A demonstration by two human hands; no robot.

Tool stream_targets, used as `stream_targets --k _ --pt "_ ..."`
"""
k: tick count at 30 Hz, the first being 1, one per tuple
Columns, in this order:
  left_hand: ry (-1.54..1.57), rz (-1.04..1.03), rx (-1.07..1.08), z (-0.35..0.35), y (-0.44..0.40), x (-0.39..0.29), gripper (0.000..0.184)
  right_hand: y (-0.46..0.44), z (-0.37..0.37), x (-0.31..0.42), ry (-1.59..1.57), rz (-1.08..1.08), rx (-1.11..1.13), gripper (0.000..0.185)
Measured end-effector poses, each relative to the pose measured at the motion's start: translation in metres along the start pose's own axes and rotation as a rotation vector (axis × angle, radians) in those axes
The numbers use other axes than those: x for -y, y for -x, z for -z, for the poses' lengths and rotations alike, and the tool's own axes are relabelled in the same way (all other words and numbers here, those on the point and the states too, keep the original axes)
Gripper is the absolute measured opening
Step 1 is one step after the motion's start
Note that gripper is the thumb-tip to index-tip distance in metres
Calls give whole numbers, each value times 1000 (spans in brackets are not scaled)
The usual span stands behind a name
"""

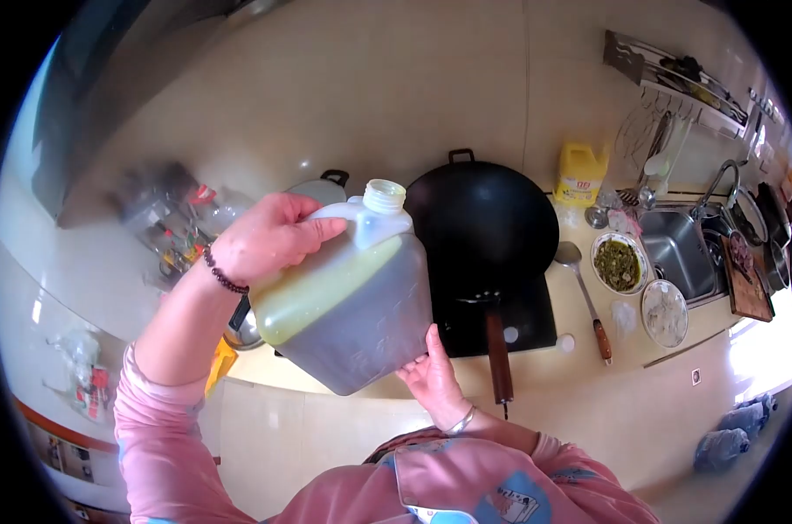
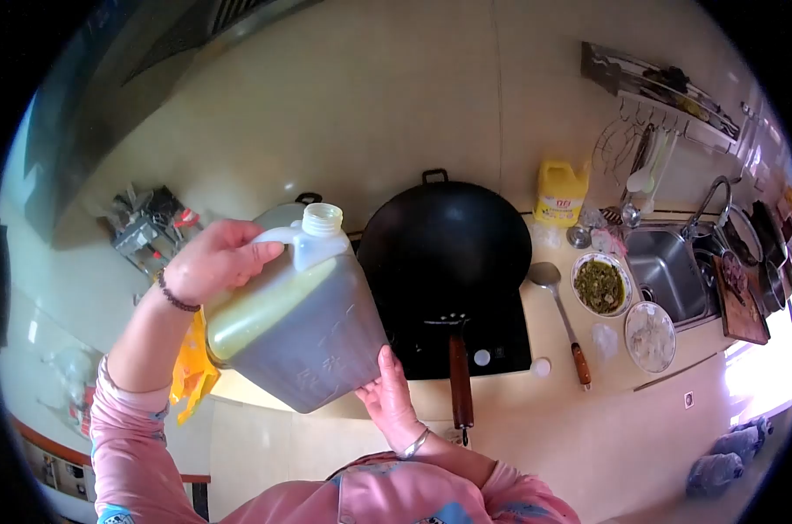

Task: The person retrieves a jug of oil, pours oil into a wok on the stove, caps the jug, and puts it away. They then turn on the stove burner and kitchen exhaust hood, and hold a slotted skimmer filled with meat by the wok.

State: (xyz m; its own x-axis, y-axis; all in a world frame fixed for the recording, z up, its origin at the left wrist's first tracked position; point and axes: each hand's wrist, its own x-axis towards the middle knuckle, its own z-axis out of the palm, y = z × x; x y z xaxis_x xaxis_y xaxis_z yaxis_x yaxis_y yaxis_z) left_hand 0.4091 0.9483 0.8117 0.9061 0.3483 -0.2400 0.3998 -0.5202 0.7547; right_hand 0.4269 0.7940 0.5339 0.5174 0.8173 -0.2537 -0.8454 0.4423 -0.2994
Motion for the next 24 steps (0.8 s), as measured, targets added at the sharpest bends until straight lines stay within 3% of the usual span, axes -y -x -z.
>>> stream_targets --k 3,10,24 --pt "0 0 45 8 -22 -11 29 -4 -16 15 33 62 -108 77" --pt "-123 -37 63 9 -72 -31 29 -28 -21 36 31 83 -101 79" --pt "-241 -29 172 -2 -149 -46 33 -56 -7 64 -33 -43 -121 70"
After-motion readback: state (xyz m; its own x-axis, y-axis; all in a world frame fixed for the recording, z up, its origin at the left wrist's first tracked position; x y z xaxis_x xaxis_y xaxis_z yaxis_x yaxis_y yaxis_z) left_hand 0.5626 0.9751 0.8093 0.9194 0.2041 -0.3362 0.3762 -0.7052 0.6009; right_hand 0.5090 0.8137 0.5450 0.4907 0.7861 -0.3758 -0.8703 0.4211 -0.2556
